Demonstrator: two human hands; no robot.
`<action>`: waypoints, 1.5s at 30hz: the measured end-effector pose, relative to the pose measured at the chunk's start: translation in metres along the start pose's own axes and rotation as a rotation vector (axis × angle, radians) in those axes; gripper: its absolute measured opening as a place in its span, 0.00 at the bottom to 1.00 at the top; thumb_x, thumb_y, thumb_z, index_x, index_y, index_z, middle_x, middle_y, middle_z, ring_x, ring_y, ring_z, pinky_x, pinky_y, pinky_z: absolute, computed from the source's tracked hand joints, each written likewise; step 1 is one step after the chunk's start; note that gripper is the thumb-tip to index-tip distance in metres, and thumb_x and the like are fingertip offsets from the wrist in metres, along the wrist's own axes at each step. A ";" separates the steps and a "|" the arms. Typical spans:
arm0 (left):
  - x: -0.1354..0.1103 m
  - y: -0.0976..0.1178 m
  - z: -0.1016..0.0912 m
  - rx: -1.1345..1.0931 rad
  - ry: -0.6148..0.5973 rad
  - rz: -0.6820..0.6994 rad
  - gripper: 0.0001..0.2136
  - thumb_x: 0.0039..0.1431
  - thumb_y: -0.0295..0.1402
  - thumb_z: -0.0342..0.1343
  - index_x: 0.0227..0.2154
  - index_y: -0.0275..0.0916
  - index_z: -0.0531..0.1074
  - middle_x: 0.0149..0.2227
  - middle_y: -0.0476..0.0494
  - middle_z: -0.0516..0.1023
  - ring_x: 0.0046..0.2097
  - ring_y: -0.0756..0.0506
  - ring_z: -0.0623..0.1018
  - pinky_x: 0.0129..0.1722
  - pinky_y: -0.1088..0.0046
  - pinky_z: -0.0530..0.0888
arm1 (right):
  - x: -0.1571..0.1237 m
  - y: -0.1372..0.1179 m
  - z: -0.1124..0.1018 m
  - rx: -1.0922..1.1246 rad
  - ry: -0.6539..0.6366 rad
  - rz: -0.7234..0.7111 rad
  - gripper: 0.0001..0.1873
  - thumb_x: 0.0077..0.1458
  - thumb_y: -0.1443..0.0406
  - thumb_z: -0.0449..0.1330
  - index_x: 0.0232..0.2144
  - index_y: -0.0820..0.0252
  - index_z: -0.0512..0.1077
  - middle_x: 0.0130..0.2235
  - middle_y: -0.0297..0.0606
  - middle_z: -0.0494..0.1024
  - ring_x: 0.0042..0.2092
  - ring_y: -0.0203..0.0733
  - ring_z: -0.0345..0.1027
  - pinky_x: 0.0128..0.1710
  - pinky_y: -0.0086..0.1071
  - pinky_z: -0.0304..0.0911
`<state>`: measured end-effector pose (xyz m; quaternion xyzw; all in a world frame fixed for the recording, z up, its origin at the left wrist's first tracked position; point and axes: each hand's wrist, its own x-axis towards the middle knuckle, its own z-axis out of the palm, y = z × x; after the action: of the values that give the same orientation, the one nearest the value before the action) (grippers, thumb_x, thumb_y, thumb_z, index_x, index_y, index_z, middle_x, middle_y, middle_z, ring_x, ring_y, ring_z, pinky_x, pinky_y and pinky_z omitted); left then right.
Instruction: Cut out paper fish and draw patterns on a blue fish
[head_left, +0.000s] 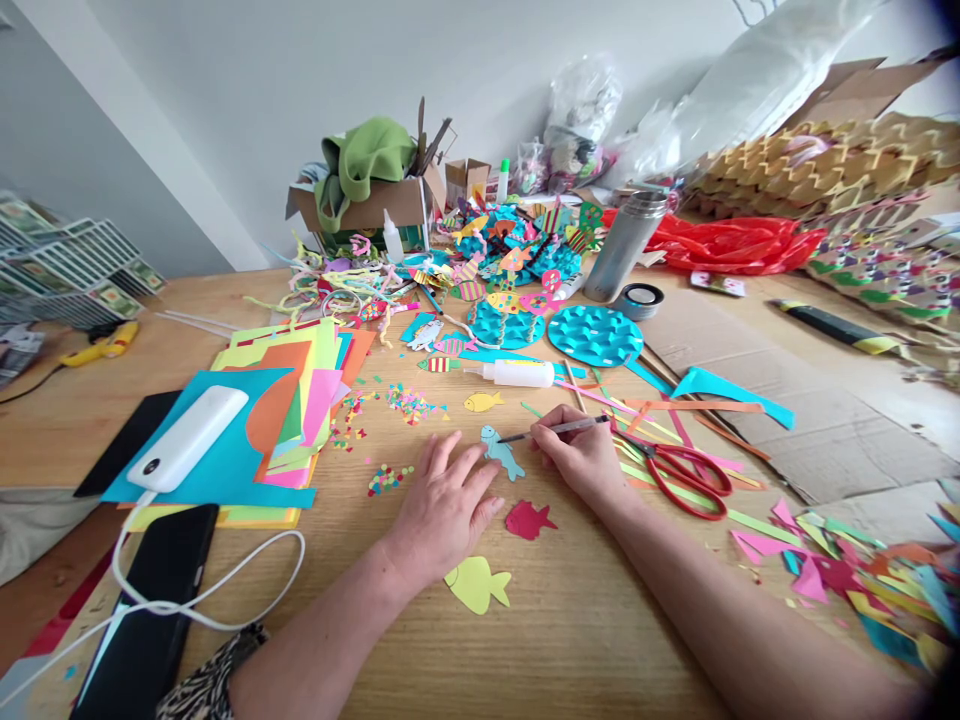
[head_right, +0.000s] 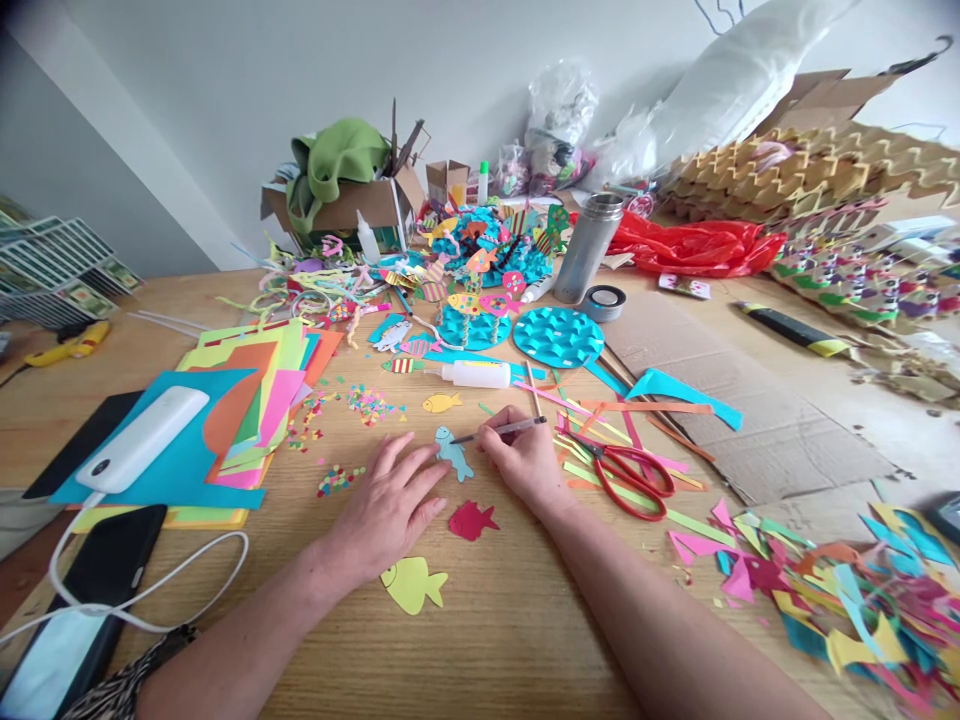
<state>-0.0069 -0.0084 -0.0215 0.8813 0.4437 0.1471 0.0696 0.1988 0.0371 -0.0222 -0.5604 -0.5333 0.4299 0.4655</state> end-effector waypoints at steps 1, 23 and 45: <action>0.000 0.000 0.000 0.000 0.000 0.000 0.18 0.67 0.40 0.48 0.56 0.42 0.68 0.60 0.44 0.68 0.64 0.33 0.58 0.63 0.42 0.58 | 0.000 0.000 0.000 -0.005 -0.004 -0.003 0.08 0.47 0.62 0.61 0.22 0.59 0.68 0.20 0.33 0.73 0.18 0.33 0.61 0.18 0.28 0.55; 0.000 0.001 -0.001 0.005 -0.011 -0.005 0.18 0.67 0.40 0.48 0.56 0.42 0.68 0.60 0.44 0.68 0.64 0.33 0.58 0.63 0.42 0.58 | -0.001 -0.001 -0.001 -0.010 -0.021 -0.002 0.08 0.46 0.62 0.61 0.21 0.59 0.68 0.20 0.33 0.72 0.19 0.33 0.60 0.18 0.27 0.55; 0.000 0.001 -0.001 0.002 0.007 0.002 0.17 0.67 0.39 0.49 0.56 0.43 0.69 0.60 0.43 0.68 0.64 0.34 0.58 0.63 0.42 0.58 | -0.002 -0.003 0.000 -0.008 -0.015 0.016 0.08 0.46 0.61 0.61 0.21 0.58 0.67 0.20 0.33 0.73 0.18 0.34 0.61 0.18 0.28 0.55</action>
<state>-0.0067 -0.0091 -0.0201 0.8813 0.4432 0.1498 0.0670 0.1982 0.0348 -0.0197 -0.5631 -0.5342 0.4357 0.4558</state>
